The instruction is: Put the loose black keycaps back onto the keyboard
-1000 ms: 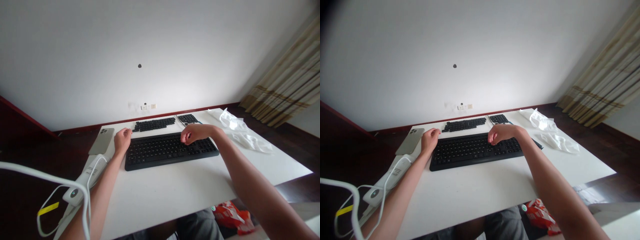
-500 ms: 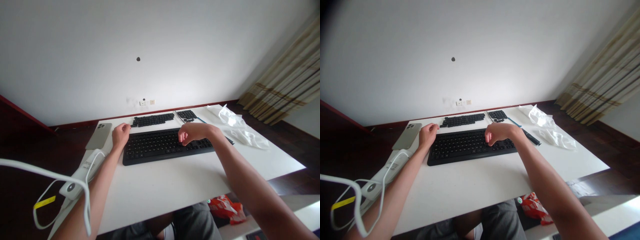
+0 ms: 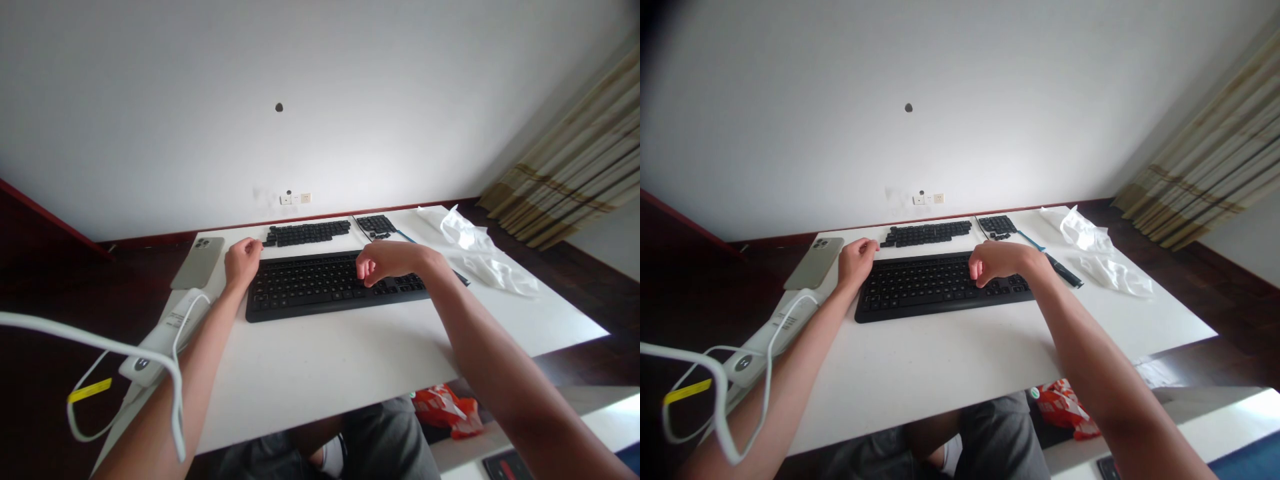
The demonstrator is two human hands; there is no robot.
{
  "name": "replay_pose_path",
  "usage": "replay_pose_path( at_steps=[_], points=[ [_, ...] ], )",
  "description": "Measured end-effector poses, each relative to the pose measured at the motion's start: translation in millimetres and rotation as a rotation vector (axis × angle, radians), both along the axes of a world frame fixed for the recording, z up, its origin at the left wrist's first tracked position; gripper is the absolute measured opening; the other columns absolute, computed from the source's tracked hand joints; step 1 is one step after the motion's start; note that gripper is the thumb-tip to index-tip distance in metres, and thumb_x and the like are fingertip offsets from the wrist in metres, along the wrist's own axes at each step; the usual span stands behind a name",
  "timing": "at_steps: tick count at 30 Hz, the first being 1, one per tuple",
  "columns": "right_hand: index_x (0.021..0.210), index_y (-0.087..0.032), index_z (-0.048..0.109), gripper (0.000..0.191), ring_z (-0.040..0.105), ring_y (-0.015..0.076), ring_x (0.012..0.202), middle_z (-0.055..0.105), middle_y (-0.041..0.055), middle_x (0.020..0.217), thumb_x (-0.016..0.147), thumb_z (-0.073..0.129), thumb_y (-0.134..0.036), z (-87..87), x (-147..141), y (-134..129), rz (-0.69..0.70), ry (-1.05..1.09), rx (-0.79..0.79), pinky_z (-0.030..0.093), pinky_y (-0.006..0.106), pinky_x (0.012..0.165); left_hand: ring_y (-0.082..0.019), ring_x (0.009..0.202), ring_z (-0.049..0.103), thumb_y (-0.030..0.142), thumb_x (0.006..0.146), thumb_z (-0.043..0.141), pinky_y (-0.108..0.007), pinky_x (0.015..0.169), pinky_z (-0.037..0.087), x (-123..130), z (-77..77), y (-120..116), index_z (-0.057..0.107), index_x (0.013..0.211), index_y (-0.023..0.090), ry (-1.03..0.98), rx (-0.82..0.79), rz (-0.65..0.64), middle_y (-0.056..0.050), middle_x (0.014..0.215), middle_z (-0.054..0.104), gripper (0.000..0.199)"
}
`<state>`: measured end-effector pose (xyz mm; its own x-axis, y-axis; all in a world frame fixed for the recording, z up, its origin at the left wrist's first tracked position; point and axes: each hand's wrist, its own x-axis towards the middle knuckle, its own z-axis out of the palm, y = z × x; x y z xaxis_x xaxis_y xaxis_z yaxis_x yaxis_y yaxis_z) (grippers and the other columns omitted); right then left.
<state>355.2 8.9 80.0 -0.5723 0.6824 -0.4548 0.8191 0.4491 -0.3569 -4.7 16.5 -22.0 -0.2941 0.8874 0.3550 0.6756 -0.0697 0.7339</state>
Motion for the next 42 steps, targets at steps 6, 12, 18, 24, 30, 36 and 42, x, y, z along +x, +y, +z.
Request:
replay_pose_path(
  at_steps=[6, 12, 18, 24, 30, 36, 42],
  points=[
    [0.098, -0.022, 0.082, 0.022, 0.075, 0.0243, 0.087, 0.081, 0.0039, 0.096, 0.078, 0.080, -0.032, 0.2, -2.3, -2.9, -0.017, -0.033, 0.020, 0.051, 0.033, 0.071, -0.017, 0.065, 0.056, 0.038, 0.087, 0.057, -0.027, 0.064, 0.035, -0.3, 0.7, 0.2, 0.070, 0.071, 0.020, 0.010, -0.015, 0.008, 0.001, 0.066, 0.066, 0.027],
    [0.099, -0.022, 0.081, 0.022, 0.075, 0.0234, 0.089, 0.081, 0.0030, 0.098, 0.079, 0.080, -0.031, 4.6, -5.9, -5.7, -0.010, -0.058, 0.010, 0.052, 0.032, 0.072, -0.017, 0.066, 0.056, 0.036, 0.088, 0.057, -0.028, 0.065, 0.034, 0.4, 2.1, -0.8, 0.072, 0.072, 0.020, 0.031, -0.020, 0.011, 0.000, 0.066, 0.065, 0.027],
    [0.097, -0.022, 0.081, 0.018, 0.075, 0.0238, 0.091, 0.081, 0.0031, 0.097, 0.080, 0.080, -0.027, 6.5, -10.4, -8.1, -0.024, -0.071, 0.020, 0.051, 0.032, 0.073, -0.016, 0.064, 0.054, 0.035, 0.087, 0.058, -0.028, 0.064, 0.034, 1.0, 2.5, -1.3, 0.070, 0.071, 0.021, 0.019, -0.023, 0.013, 0.001, 0.065, 0.065, 0.025],
    [0.085, -0.022, 0.080, 0.010, 0.074, 0.0230, 0.085, 0.081, 0.0018, 0.091, 0.076, 0.083, -0.025, 0.1, -12.8, -6.2, -0.034, -0.058, 0.038, 0.048, 0.031, 0.068, -0.015, 0.063, 0.053, 0.036, 0.087, 0.058, -0.027, 0.063, 0.033, 1.6, 3.8, -2.2, 0.069, 0.070, 0.020, 0.016, -0.023, 0.011, 0.001, 0.065, 0.064, 0.025],
    [0.084, -0.024, 0.081, 0.013, 0.075, 0.0251, 0.088, 0.081, 0.0015, 0.091, 0.072, 0.085, -0.029, -7.9, -10.1, 5.3, -0.101, -0.049, -0.061, 0.049, 0.032, 0.071, -0.015, 0.064, 0.054, 0.036, 0.087, 0.058, -0.028, 0.064, 0.033, 2.1, 4.6, -2.5, 0.070, 0.071, 0.020, 0.013, -0.027, 0.011, 0.001, 0.068, 0.066, 0.026],
    [0.098, -0.021, 0.082, 0.040, 0.073, 0.0369, 0.101, 0.080, 0.0091, 0.105, 0.063, 0.095, -0.034, 3.4, -31.6, 18.9, -0.171, -0.330, -0.022, 0.051, 0.038, 0.075, -0.017, 0.066, 0.057, 0.036, 0.087, 0.057, -0.028, 0.064, 0.034, 1.6, 3.9, -1.9, 0.071, 0.072, 0.021, 0.011, -0.028, 0.009, 0.000, 0.068, 0.068, 0.026],
    [0.110, -0.017, 0.081, 0.051, 0.073, 0.0382, 0.103, 0.078, 0.0125, 0.109, 0.063, 0.097, -0.029, 5.3, -51.9, 17.4, -0.085, -0.430, 0.024, 0.053, 0.039, 0.078, -0.018, 0.069, 0.060, 0.037, 0.088, 0.057, -0.028, 0.065, 0.035, 0.2, 1.4, -0.9, 0.069, 0.071, 0.022, 0.006, -0.026, 0.008, -0.001, 0.070, 0.070, 0.026]
  ],
)
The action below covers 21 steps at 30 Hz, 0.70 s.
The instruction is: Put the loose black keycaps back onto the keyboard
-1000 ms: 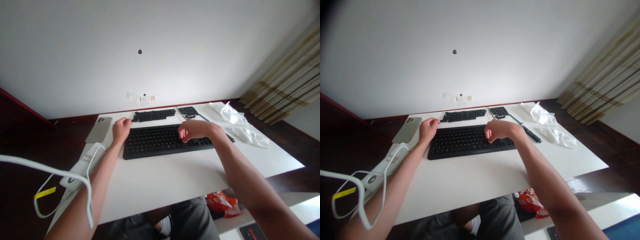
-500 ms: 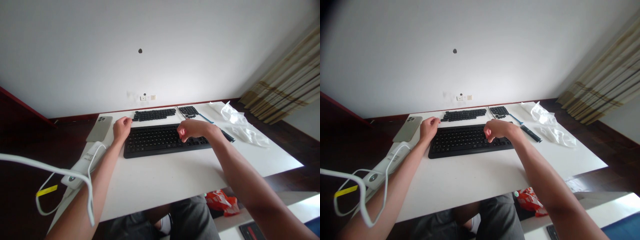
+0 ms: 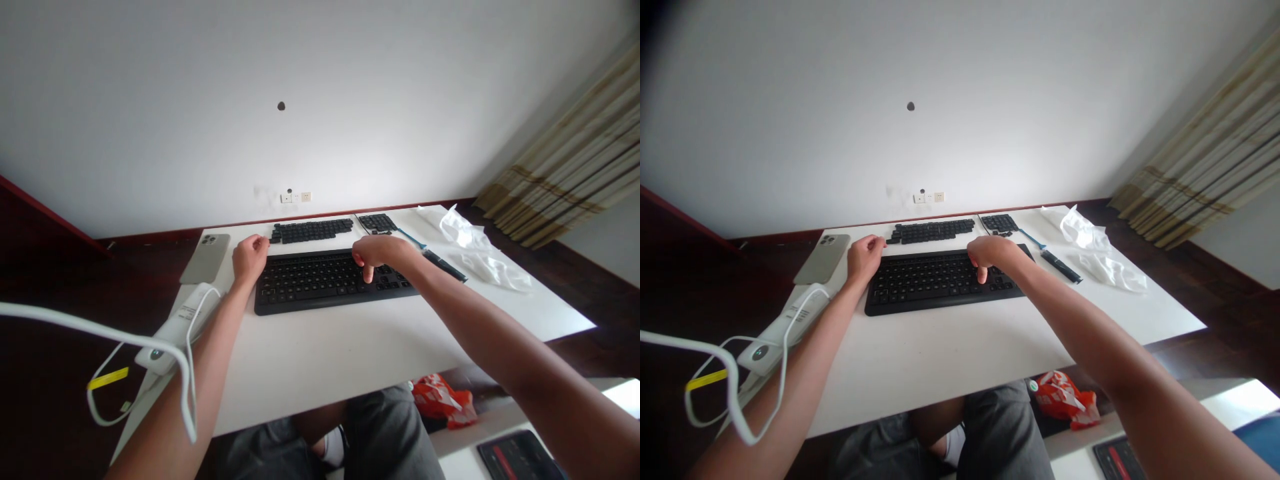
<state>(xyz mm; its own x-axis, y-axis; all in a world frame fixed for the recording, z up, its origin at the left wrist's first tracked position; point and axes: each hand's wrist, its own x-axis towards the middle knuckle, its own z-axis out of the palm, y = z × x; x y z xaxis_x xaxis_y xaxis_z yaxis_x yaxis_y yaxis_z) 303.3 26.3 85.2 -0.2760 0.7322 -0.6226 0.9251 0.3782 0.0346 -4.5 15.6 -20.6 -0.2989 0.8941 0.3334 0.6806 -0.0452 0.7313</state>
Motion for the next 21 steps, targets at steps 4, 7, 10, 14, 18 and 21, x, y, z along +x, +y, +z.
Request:
replay_pose_path(
  at_steps=[4, 7, 10, 14, 18, 21],
  points=[
    [0.116, -0.016, 0.079, 0.059, 0.074, 0.0370, 0.100, 0.077, 0.0134, 0.111, 0.062, 0.098, -0.027, -3.8, -1.5, -2.2, -0.017, -0.004, 0.011, 0.053, 0.038, 0.076, -0.019, 0.070, 0.060, 0.039, 0.089, 0.056, -0.028, 0.066, 0.035, -0.2, -0.3, 0.1, 0.068, 0.071, 0.022, 0.001, -0.006, -0.002, -0.001, 0.071, 0.070, 0.028],
    [0.114, -0.015, 0.079, 0.057, 0.074, 0.0368, 0.101, 0.077, 0.0136, 0.110, 0.062, 0.098, -0.025, -5.3, -3.0, -3.5, 0.009, -0.010, 0.029, 0.053, 0.037, 0.076, -0.019, 0.070, 0.060, 0.040, 0.090, 0.055, -0.028, 0.067, 0.035, 0.0, 0.7, -0.9, 0.068, 0.071, 0.023, 0.003, -0.019, -0.002, -0.002, 0.071, 0.069, 0.029],
    [0.108, -0.015, 0.081, 0.054, 0.073, 0.0382, 0.103, 0.077, 0.0145, 0.109, 0.058, 0.099, -0.023, -7.4, -5.0, -4.1, 0.039, 0.002, 0.069, 0.053, 0.039, 0.080, -0.019, 0.069, 0.059, 0.040, 0.090, 0.055, -0.029, 0.066, 0.035, 0.0, 1.7, -2.1, 0.067, 0.071, 0.023, 0.004, -0.024, -0.007, -0.002, 0.071, 0.069, 0.029],
    [0.097, -0.021, 0.082, 0.046, 0.074, 0.0363, 0.097, 0.078, 0.0091, 0.098, 0.056, 0.098, -0.033, -5.5, 3.7, 5.5, 0.018, 0.045, 0.006, 0.053, 0.040, 0.079, -0.020, 0.070, 0.059, 0.041, 0.091, 0.055, -0.029, 0.066, 0.034, -0.1, 2.8, -2.7, 0.066, 0.071, 0.024, 0.007, -0.031, -0.008, -0.002, 0.072, 0.069, 0.029],
    [0.097, -0.025, 0.082, 0.033, 0.073, 0.0282, 0.094, 0.079, 0.0047, 0.102, 0.073, 0.085, -0.047, 10.9, 24.9, 29.4, 0.044, 0.236, -0.083, 0.052, 0.034, 0.076, -0.021, 0.071, 0.061, 0.040, 0.091, 0.054, -0.029, 0.066, 0.033, -0.2, 3.6, -3.0, 0.066, 0.071, 0.024, 0.002, -0.037, -0.012, -0.003, 0.072, 0.070, 0.029],
    [0.106, -0.026, 0.083, 0.027, 0.073, 0.0242, 0.093, 0.079, 0.0056, 0.109, 0.083, 0.078, -0.039, 21.3, 33.6, 49.1, -0.002, 0.348, 0.165, 0.053, 0.031, 0.076, -0.022, 0.072, 0.062, 0.041, 0.091, 0.055, -0.029, 0.066, 0.033, -0.5, 3.3, -3.5, 0.067, 0.071, 0.024, -0.006, -0.032, -0.025, -0.004, 0.073, 0.071, 0.029]
  ],
)
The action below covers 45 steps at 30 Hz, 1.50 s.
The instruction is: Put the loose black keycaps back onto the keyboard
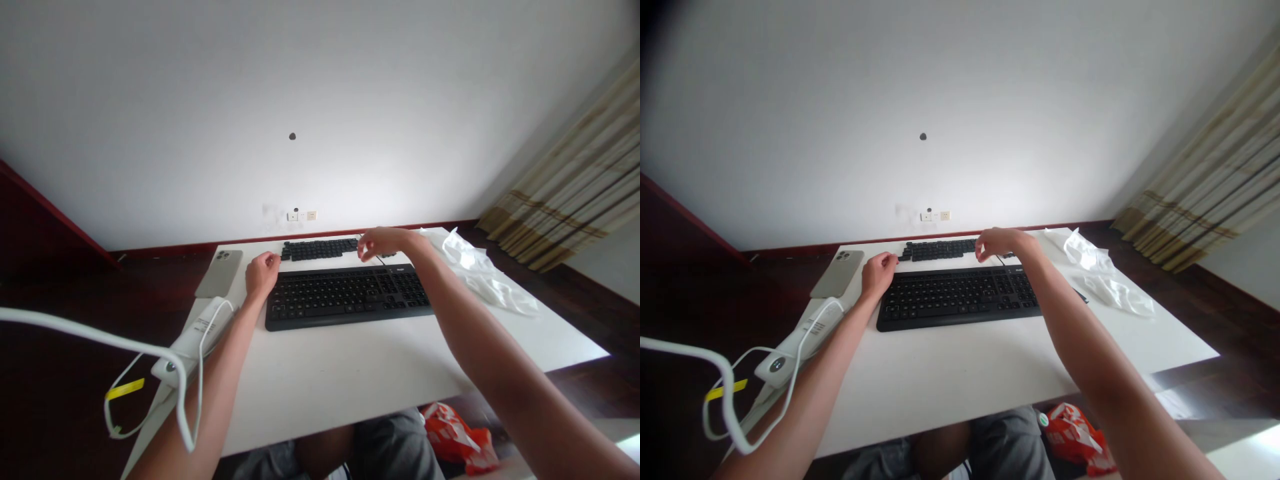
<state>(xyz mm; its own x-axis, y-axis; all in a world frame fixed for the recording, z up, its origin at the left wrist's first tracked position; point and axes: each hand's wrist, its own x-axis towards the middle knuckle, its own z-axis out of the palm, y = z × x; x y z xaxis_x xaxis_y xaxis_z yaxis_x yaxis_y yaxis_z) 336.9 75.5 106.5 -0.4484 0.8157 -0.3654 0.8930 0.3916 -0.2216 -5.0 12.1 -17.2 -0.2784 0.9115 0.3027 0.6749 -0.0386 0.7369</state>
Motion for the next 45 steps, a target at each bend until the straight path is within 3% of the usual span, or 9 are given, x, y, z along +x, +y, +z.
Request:
replay_pose_path(
  at_steps=[2, 4, 10, 17, 23, 29, 40, 45],
  points=[
    [0.111, -0.024, 0.084, 0.026, 0.073, 0.0237, 0.096, 0.080, 0.0077, 0.110, 0.089, 0.071, -0.030, -1.9, 0.1, 10.9, -0.060, 0.019, 0.227, 0.054, 0.032, 0.083, -0.021, 0.071, 0.062, 0.041, 0.091, 0.055, -0.029, 0.066, 0.034, -0.4, -0.7, 0.0, 0.067, 0.071, 0.024, -0.004, 0.008, -0.004, -0.004, 0.074, 0.072, 0.029],
    [0.115, -0.023, 0.083, 0.029, 0.073, 0.0239, 0.101, 0.080, 0.0086, 0.111, 0.092, 0.065, -0.023, -10.8, -1.5, 19.4, -0.075, 0.026, 0.339, 0.054, 0.033, 0.090, -0.020, 0.069, 0.060, 0.041, 0.091, 0.055, -0.029, 0.066, 0.033, -0.7, -1.5, 0.3, 0.066, 0.070, 0.024, -0.003, 0.012, -0.008, -0.003, 0.072, 0.071, 0.030],
    [0.110, -0.025, 0.085, 0.026, 0.074, 0.0220, 0.095, 0.082, 0.0065, 0.106, 0.090, 0.067, -0.021, -41.3, -0.2, 35.5, -0.051, 0.053, 0.298, 0.056, 0.034, 0.092, -0.019, 0.066, 0.057, 0.042, 0.093, 0.054, -0.029, 0.065, 0.033, -0.5, -2.3, 1.4, 0.066, 0.070, 0.023, 0.026, 0.012, -0.008, -0.002, 0.069, 0.069, 0.032],
    [0.105, -0.024, 0.085, 0.025, 0.076, 0.0225, 0.096, 0.083, 0.0049, 0.104, 0.087, 0.069, -0.019, -51.7, 5.4, 42.9, -0.048, 0.065, 0.235, 0.057, 0.031, 0.090, -0.018, 0.065, 0.057, 0.043, 0.092, 0.056, -0.029, 0.064, 0.033, -0.8, -3.3, 2.9, 0.065, 0.069, 0.023, 0.041, 0.010, -0.007, -0.001, 0.067, 0.068, 0.032],
    [0.096, -0.023, 0.086, 0.018, 0.076, 0.0219, 0.088, 0.083, 0.0050, 0.098, 0.085, 0.072, -0.023, -49.1, 8.8, 41.5, -0.049, 0.077, 0.174, 0.056, 0.029, 0.076, -0.020, 0.069, 0.061, 0.043, 0.092, 0.055, -0.029, 0.066, 0.035, -2.1, -5.1, 3.8, 0.068, 0.071, 0.023, 0.033, 0.012, -0.013, -0.002, 0.071, 0.071, 0.031],
    [0.103, -0.021, 0.085, 0.022, 0.076, 0.0219, 0.093, 0.083, 0.0052, 0.101, 0.081, 0.078, -0.024, -41.5, 6.3, 37.3, -0.017, 0.098, 0.156, 0.056, 0.029, 0.083, -0.020, 0.070, 0.062, 0.043, 0.092, 0.055, -0.029, 0.067, 0.036, -2.7, -5.9, 3.9, 0.068, 0.072, 0.023, 0.029, 0.011, -0.015, -0.002, 0.074, 0.073, 0.031],
    [0.089, -0.019, 0.082, 0.012, 0.075, 0.0230, 0.089, 0.082, 0.0063, 0.097, 0.078, 0.077, -0.018, -40.0, -1.8, 24.1, 0.015, 0.061, 0.103, 0.054, 0.031, 0.076, -0.019, 0.064, 0.056, 0.043, 0.090, 0.054, -0.029, 0.063, 0.034, -2.3, -5.2, 3.7, 0.068, 0.071, 0.023, 0.040, 0.008, -0.019, 0.000, 0.063, 0.064, 0.031],
    [0.094, -0.022, 0.081, 0.013, 0.073, 0.0219, 0.097, 0.081, 0.0055, 0.104, 0.083, 0.074, -0.025, -30.6, 19.4, 5.6, 0.031, 0.154, 0.159, 0.053, 0.030, 0.082, -0.019, 0.067, 0.058, 0.044, 0.091, 0.053, -0.028, 0.064, 0.035, -3.2, -5.1, 4.0, 0.066, 0.070, 0.023, 0.056, 0.020, -0.030, 0.000, 0.065, 0.065, 0.033]
  ],
)
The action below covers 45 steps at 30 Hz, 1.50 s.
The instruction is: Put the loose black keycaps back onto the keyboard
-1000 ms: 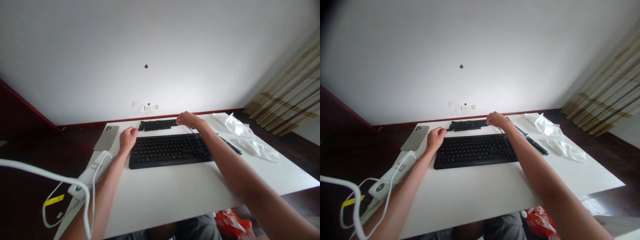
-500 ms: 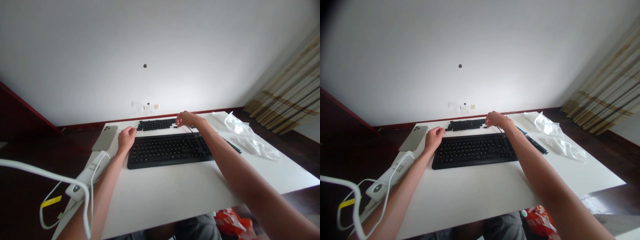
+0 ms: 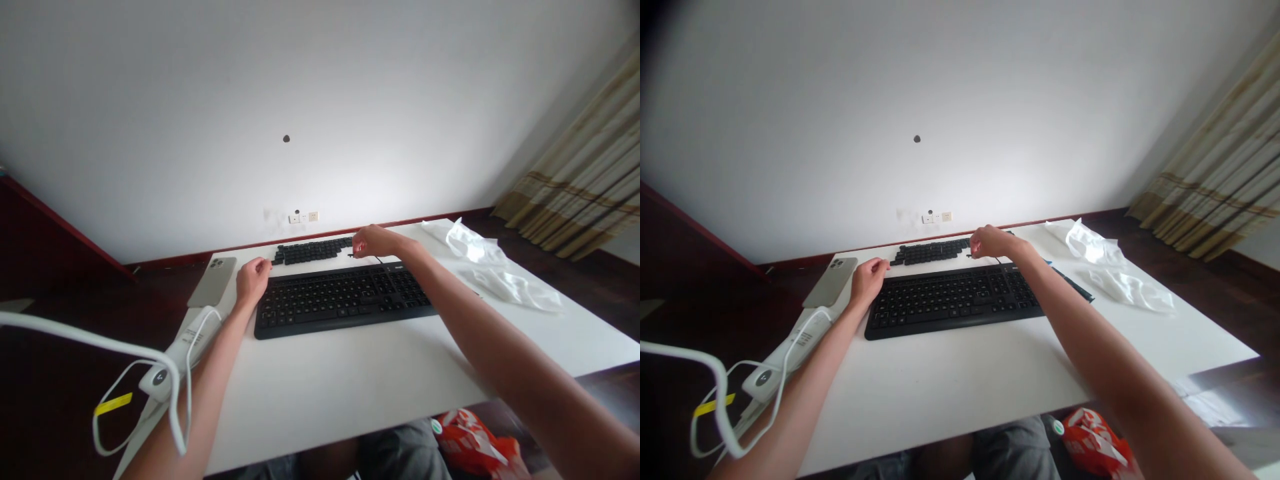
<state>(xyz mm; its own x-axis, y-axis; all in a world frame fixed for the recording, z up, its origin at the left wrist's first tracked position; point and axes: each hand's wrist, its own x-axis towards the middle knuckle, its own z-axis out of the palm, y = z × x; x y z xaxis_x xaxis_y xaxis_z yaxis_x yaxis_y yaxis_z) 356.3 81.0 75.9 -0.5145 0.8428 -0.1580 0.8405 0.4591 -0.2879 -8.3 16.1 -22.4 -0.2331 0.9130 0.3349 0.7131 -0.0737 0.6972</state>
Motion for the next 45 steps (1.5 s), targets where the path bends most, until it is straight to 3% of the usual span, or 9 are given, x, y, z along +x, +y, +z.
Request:
replay_pose_path(
  at_steps=[5, 10, 15, 18, 23, 26, 28, 38, 45],
  points=[
    [0.093, -0.021, 0.076, 0.024, 0.072, 0.0207, 0.093, 0.080, 0.0042, 0.100, 0.085, 0.072, -0.043, -17.9, 46.2, -29.0, 0.001, 0.395, 0.012, 0.054, 0.032, 0.085, -0.018, 0.067, 0.058, 0.044, 0.090, 0.053, -0.028, 0.064, 0.035, 0.8, 1.2, 0.0, 0.066, 0.070, 0.022, 0.023, 0.001, 0.000, 0.000, 0.068, 0.067, 0.033],
    [0.093, -0.020, 0.077, 0.040, 0.073, 0.0245, 0.097, 0.079, 0.0070, 0.102, 0.077, 0.081, -0.057, -44.7, 60.6, -44.4, 0.009, 0.684, -0.180, 0.055, 0.038, 0.092, -0.017, 0.063, 0.054, 0.043, 0.091, 0.052, -0.028, 0.062, 0.034, 3.9, 3.3, -2.4, 0.066, 0.071, 0.022, 0.072, 0.002, 0.023, 0.001, 0.062, 0.061, 0.032],
    [0.098, -0.022, 0.082, 0.038, 0.075, 0.0236, 0.094, 0.081, 0.0048, 0.097, 0.077, 0.083, -0.054, -46.9, 54.2, -49.9, 0.066, 0.622, -0.320, 0.058, 0.036, 0.088, -0.018, 0.066, 0.056, 0.042, 0.094, 0.055, -0.029, 0.067, 0.035, 14.9, 15.8, -11.9, 0.066, 0.073, 0.022, 0.202, 0.026, 0.034, -0.001, 0.067, 0.065, 0.030],
    [0.101, -0.023, 0.084, 0.037, 0.077, 0.0230, 0.091, 0.082, 0.0042, 0.096, 0.078, 0.083, -0.052, -46.0, 56.2, -50.4, 0.112, 0.577, -0.366, 0.059, 0.035, 0.087, -0.019, 0.069, 0.057, 0.037, 0.098, 0.055, -0.030, 0.070, 0.038, 34.7, 30.4, -25.0, 0.067, 0.076, 0.022, 0.434, 0.163, -0.047, -0.002, 0.071, 0.066, 0.029],
    [0.107, -0.025, 0.084, 0.031, 0.077, 0.0221, 0.097, 0.083, 0.0034, 0.106, 0.084, 0.078, -0.045, -45.5, 61.4, -49.2, 0.228, 0.513, -0.348, 0.059, 0.032, 0.088, -0.022, 0.090, 0.064, 0.029, 0.101, 0.055, -0.035, 0.089, 0.049, 91.2, 44.9, -55.3, 0.073, 0.105, 0.021, 0.485, 0.327, -0.457, -0.004, 0.094, 0.073, 0.020],
    [0.107, -0.026, 0.084, 0.031, 0.076, 0.0216, 0.094, 0.083, 0.0018, 0.103, 0.083, 0.079, -0.046, -43.6, 59.8, -51.2, 0.223, 0.485, -0.318, 0.058, 0.032, 0.085, -0.025, 0.108, 0.063, 0.032, 0.100, 0.061, -0.042, 0.101, 0.049, 119.2, 42.9, -70.8, 0.070, 0.127, 0.022, 0.518, 0.313, -0.664, -0.007, 0.122, 0.074, 0.031],
    [0.105, -0.026, 0.085, 0.031, 0.076, 0.0217, 0.093, 0.083, 0.0013, 0.101, 0.082, 0.080, -0.046, -42.0, 58.0, -53.3, 0.212, 0.475, -0.309, 0.058, 0.032, 0.085, -0.027, 0.116, 0.060, 0.034, 0.098, 0.065, -0.045, 0.106, 0.047, 128.5, 39.5, -77.3, 0.067, 0.134, 0.023, 0.532, 0.277, -0.730, -0.006, 0.133, 0.071, 0.038],
    [0.102, -0.028, 0.086, 0.026, 0.075, 0.0204, 0.092, 0.083, -0.0005, 0.101, 0.081, 0.080, -0.043, -41.3, 56.0, -55.9, 0.247, 0.446, -0.286, 0.057, 0.032, 0.086, -0.030, 0.121, 0.058, 0.045, 0.093, 0.075, -0.048, 0.107, 0.044, 126.5, 36.2, -82.4, 0.066, 0.138, 0.022, 0.597, 0.187, -0.776, -0.006, 0.139, 0.069, 0.051],
    [0.099, -0.027, 0.086, 0.021, 0.075, 0.0198, 0.091, 0.083, -0.0003, 0.098, 0.082, 0.078, -0.036, -39.8, 54.1, -57.4, 0.256, 0.444, -0.267, 0.057, 0.032, 0.085, -0.028, 0.119, 0.058, 0.050, 0.094, 0.076, -0.045, 0.102, 0.044, 163.0, 37.1, -87.0, 0.066, 0.129, 0.021, 0.625, 0.166, -0.692, -0.006, 0.135, 0.070, 0.046]
  ],
)
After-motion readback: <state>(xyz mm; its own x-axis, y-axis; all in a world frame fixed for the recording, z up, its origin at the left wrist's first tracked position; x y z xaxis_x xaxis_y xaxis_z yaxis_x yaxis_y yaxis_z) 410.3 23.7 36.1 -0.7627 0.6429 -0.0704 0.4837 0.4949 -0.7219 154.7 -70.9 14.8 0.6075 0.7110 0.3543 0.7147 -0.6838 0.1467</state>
